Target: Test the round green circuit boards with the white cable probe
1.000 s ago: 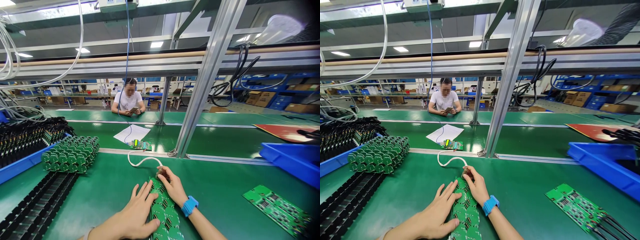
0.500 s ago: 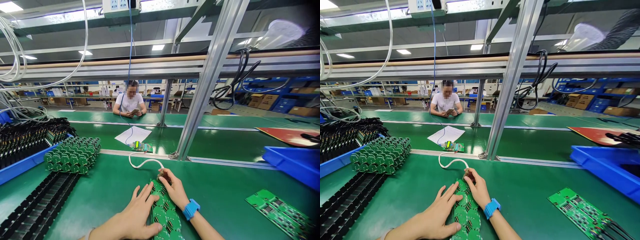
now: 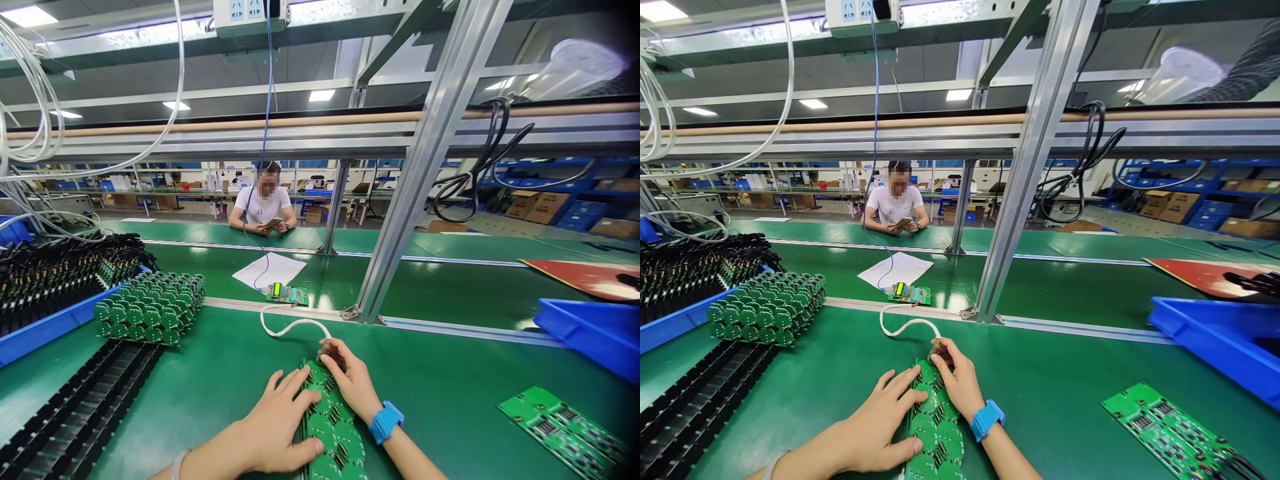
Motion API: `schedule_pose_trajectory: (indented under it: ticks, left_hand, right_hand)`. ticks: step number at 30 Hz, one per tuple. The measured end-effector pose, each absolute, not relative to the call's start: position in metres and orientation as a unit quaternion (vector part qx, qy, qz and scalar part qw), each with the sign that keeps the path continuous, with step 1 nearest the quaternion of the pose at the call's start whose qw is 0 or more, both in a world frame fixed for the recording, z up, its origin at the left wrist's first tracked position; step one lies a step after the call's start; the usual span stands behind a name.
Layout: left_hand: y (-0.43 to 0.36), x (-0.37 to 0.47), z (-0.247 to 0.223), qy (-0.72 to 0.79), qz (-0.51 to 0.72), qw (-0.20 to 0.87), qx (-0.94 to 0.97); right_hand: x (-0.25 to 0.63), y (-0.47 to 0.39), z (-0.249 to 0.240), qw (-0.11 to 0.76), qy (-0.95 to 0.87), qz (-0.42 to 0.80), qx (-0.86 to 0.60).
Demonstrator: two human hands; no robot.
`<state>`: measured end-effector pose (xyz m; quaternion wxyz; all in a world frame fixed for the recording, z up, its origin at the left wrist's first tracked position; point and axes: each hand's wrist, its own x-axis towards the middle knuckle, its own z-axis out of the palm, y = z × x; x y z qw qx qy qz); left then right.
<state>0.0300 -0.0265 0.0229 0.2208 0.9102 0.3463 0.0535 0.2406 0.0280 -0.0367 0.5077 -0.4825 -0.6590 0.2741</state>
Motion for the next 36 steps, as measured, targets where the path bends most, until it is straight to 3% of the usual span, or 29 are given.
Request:
schedule_pose_trajectory:
  ticks: [36]
  left_hand:
    - [-0.0253,0.0302,0.0264,0.349,0.066,0.252,0.900]
  right_hand:
    - [0.2423,0.0255,-0.0318,0.525,-0.650,0.274,-0.475]
